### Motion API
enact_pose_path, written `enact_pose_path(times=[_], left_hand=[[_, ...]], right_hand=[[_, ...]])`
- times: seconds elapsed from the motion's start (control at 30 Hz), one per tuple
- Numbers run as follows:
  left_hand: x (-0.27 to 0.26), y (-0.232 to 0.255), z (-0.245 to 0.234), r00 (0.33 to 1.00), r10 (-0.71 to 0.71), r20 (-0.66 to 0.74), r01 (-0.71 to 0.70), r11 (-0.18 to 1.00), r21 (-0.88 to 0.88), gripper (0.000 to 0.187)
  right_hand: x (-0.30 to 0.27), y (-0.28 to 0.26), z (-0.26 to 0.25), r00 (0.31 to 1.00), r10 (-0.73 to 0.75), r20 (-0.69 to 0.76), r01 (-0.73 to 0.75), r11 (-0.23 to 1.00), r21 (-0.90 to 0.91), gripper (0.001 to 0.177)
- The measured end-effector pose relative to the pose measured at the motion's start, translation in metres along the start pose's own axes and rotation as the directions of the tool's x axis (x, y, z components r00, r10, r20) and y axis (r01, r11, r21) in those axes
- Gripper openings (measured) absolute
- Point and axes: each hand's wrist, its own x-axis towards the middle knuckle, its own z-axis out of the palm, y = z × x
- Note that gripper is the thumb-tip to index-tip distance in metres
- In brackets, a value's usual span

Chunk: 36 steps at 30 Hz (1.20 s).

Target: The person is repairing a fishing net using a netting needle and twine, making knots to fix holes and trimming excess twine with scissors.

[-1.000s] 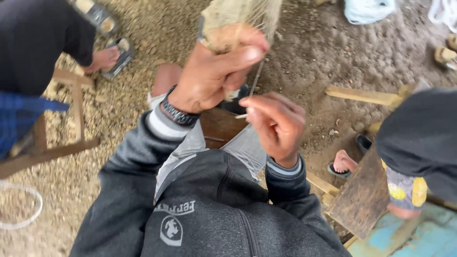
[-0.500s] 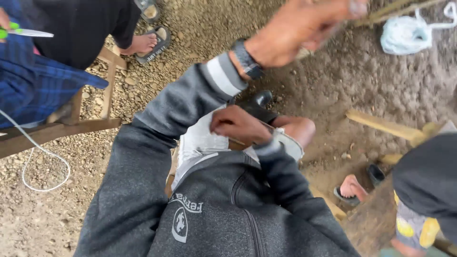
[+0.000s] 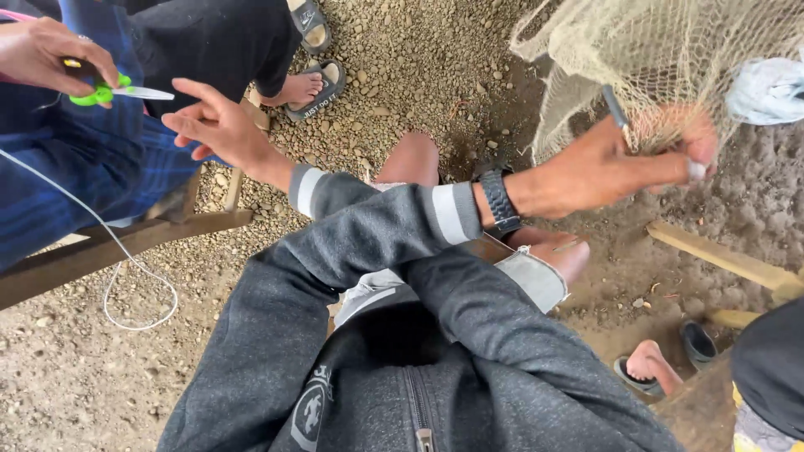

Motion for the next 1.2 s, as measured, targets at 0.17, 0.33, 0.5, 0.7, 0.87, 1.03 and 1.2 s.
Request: enact_pose_path(times=[0.17,0.33,0.5,0.7,0.87,1.03,1.2], left_hand=[[-0.007,0.005,0.016,0.975,-0.223,0.014,0.222,0.958,-0.181,0.031],[-0.002,0.015,0.022,0.965,-0.221,-0.138,0.225,0.974,0.012,0.028],[-0.005,0.03,0.013,0.88,-0.389,-0.273,0.428,0.898,0.1,0.04],[-0.019,0.023,-0.022,0.944,-0.177,-0.28,0.147,0.981,-0.124,0.009],[-0.019,0.05,-0.036,0.93,-0.306,-0.204,0.249,0.932,-0.262,0.015],[-0.025,0.068,-0.048,0.898,-0.371,-0.239,0.289,0.904,-0.316,0.002],[-0.016,0.096,-0.031,0.929,-0.29,-0.229,0.244,0.947,-0.21,0.012]], right_hand=[[0.016,0.006,0.01,0.992,-0.124,-0.002,0.122,0.969,0.215,0.083],[0.037,0.007,0.011,0.95,-0.305,0.059,0.295,0.945,0.14,0.048],[0.003,0.006,0.01,0.913,-0.407,-0.022,0.404,0.912,-0.073,0.037],[-0.049,0.016,-0.035,0.918,-0.379,-0.119,0.364,0.922,-0.129,0.039],[-0.078,0.048,-0.062,0.911,-0.375,-0.171,0.359,0.926,-0.117,0.042],[-0.115,0.097,-0.082,0.927,-0.326,-0.188,0.314,0.945,-0.092,0.046],[-0.173,0.139,-0.143,0.945,-0.26,-0.197,0.243,0.964,-0.106,0.05]])
